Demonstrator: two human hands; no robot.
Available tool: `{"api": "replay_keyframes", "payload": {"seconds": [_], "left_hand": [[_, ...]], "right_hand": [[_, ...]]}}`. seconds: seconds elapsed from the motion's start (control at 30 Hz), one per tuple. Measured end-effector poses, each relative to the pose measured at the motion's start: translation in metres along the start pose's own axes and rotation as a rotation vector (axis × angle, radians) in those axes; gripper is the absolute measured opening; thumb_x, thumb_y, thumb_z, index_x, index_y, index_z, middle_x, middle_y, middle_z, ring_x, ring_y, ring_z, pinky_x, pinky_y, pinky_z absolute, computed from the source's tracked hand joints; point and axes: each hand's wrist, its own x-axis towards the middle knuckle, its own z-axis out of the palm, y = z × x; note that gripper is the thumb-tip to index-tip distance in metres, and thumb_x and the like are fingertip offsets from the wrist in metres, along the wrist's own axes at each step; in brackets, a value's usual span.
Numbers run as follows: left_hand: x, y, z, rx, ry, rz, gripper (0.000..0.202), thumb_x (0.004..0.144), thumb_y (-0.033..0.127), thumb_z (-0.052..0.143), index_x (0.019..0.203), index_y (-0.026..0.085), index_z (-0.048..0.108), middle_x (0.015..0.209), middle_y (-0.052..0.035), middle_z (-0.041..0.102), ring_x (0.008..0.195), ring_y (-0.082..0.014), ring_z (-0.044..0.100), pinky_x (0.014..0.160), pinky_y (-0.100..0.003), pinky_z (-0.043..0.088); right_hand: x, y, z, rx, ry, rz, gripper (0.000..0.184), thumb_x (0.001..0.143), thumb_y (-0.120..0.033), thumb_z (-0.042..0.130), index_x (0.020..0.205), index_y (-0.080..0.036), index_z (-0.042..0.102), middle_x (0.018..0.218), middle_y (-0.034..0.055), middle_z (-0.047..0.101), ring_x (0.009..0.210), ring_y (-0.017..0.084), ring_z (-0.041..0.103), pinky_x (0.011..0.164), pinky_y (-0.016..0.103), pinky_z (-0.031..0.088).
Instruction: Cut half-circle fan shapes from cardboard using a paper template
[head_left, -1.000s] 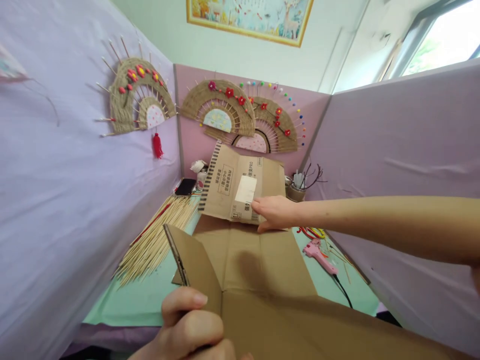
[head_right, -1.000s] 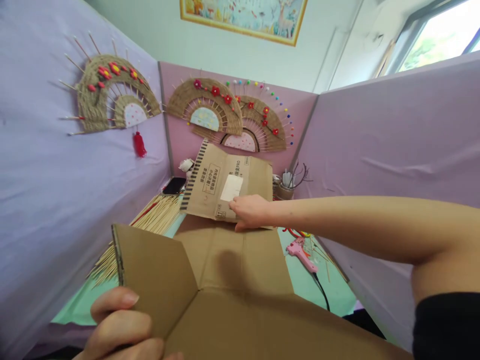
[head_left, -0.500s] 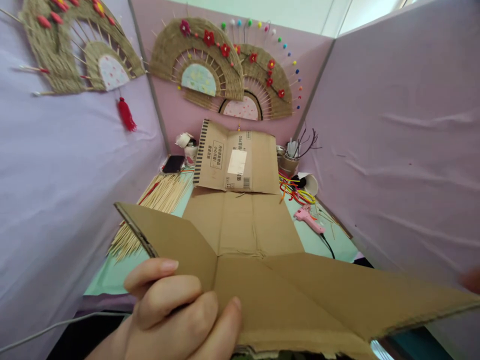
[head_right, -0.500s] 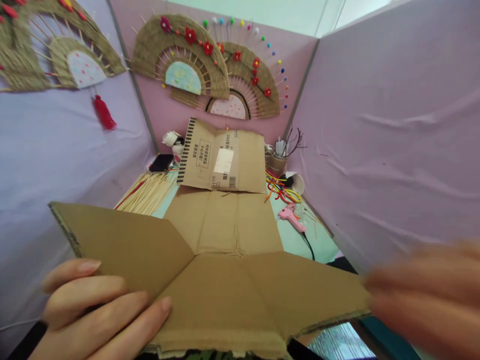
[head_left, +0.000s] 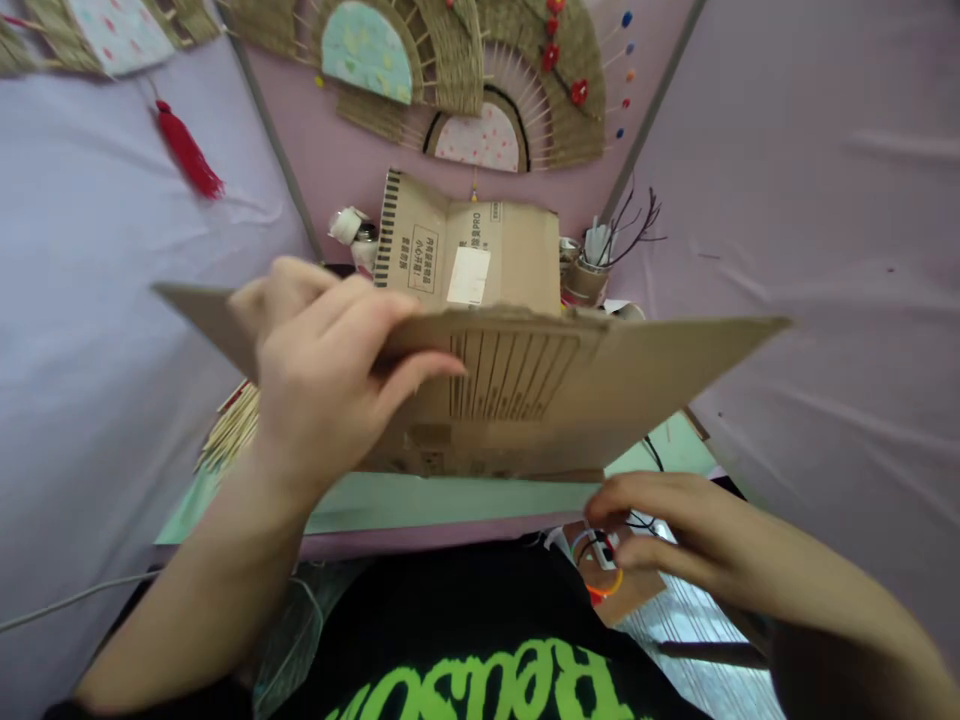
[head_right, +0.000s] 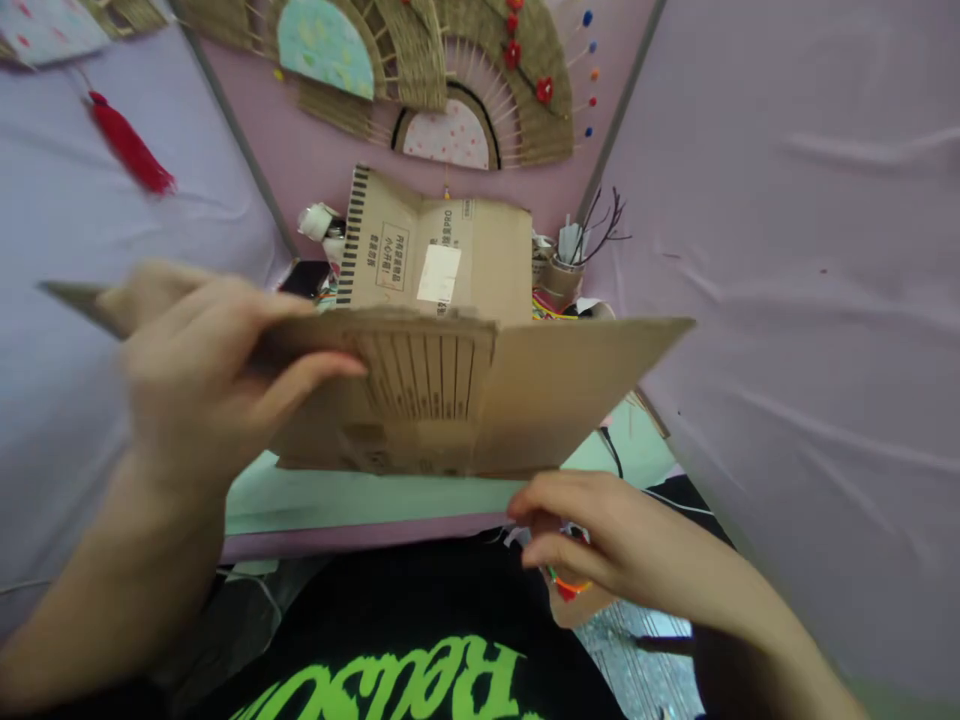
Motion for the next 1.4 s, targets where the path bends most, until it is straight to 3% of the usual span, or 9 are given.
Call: {"api": "replay_keyframes", "payload": {"seconds": [0.1,0.23,0.4,0.57,0.67,0.87,1.0,1.17,1.4], "left_hand": [[0.04,-0.018,0.036,-0.004,-0.16,-0.142,0.039,0.082,0.055,0.058,0.1,0.02,0.061,0.098,-0.0041,0.064,0.112,-0.0282,0.048,0.1,-0.046,0.03],[0.069,-0.047,0.086,-0.04,-0.367,-0.235,0.043,0.084,0.053,0.055,0.103,0.015,0.059,0.104,-0.0094,0.062,0.116,-0.0319,0.043,0.099,-0.05,0.026],[0.073,-0.074,0.144,-0.044,-0.572,-0.315,0.043,0.078,0.056,0.06,0.09,0.015,0.061,0.095,-0.0093,0.062,0.108,-0.0307,0.047,0.093,-0.046,0.029],[0.06,-0.091,0.181,-0.036,-0.741,-0.371,0.046,0.078,0.06,0.058,0.089,0.016,0.061,0.097,-0.011,0.062,0.103,-0.0298,0.052,0.091,-0.044,0.032],[0.052,-0.098,0.194,-0.033,-0.801,-0.386,0.05,0.078,0.062,0.055,0.096,0.016,0.062,0.103,-0.0122,0.063,0.104,-0.0302,0.053,0.091,-0.044,0.033],[0.039,-0.107,0.212,0.007,-0.895,-0.441,0.057,0.079,0.063,0.052,0.114,0.018,0.059,0.117,-0.0145,0.063,0.112,-0.0322,0.053,0.096,-0.046,0.034],[0.029,-0.113,0.221,0.005,-0.907,-0.423,0.053,0.082,0.061,0.048,0.109,0.018,0.062,0.115,-0.0152,0.066,0.111,-0.0343,0.055,0.094,-0.048,0.037],[0.023,-0.119,0.225,0.008,-0.897,-0.402,0.053,0.082,0.062,0.045,0.109,0.019,0.062,0.111,-0.016,0.068,0.11,-0.0356,0.057,0.093,-0.05,0.038],[0.021,-0.127,0.225,-0.103,-0.813,-0.409,0.05,0.081,0.059,0.049,0.111,0.021,0.061,0.123,-0.0143,0.063,0.119,-0.0354,0.051,0.097,-0.051,0.035]], "right_hand": [[0.036,0.011,0.017,0.097,0.016,0.064,0.023,0.094,-0.041,0.049,0.096,-0.022,0.062,0.091,0.0019,0.068,0.08,0.014,0.063,0.072,0.025,0.048],[0.049,0.03,0.049,0.113,0.05,0.124,0.019,0.093,-0.036,0.051,0.091,-0.021,0.062,0.09,0.002,0.068,0.082,0.016,0.062,0.072,0.026,0.045],[0.051,0.042,0.066,0.094,0.059,0.135,0.02,0.094,-0.036,0.05,0.09,-0.021,0.062,0.089,0.0019,0.068,0.083,0.016,0.062,0.072,0.026,0.043],[0.05,0.052,0.065,0.074,-0.011,0.136,0.021,0.093,-0.037,0.05,0.089,-0.021,0.062,0.085,0.0016,0.067,0.079,0.016,0.06,0.069,0.026,0.042],[0.041,0.057,0.055,0.132,-0.054,0.172,0.023,0.094,-0.04,0.049,0.089,-0.022,0.062,0.082,0.001,0.067,0.074,0.015,0.06,0.068,0.026,0.042],[0.024,0.073,0.025,0.215,0.058,0.255,0.023,0.091,-0.041,0.052,0.094,-0.021,0.063,0.09,0.0016,0.068,0.08,0.016,0.06,0.072,0.025,0.044],[0.024,0.083,0.013,0.275,0.088,0.278,0.02,0.091,-0.037,0.052,0.094,-0.021,0.064,0.089,0.0012,0.067,0.08,0.015,0.06,0.072,0.025,0.044],[0.042,0.101,-0.014,0.246,0.219,0.266,0.02,0.089,-0.036,0.053,0.091,-0.02,0.065,0.088,0.0022,0.068,0.08,0.016,0.059,0.073,0.026,0.043],[0.095,0.132,-0.074,0.299,0.345,0.263,0.026,0.087,-0.038,0.05,0.084,-0.016,0.064,0.073,0.0019,0.062,0.066,0.014,0.055,0.059,0.025,0.042]]}}
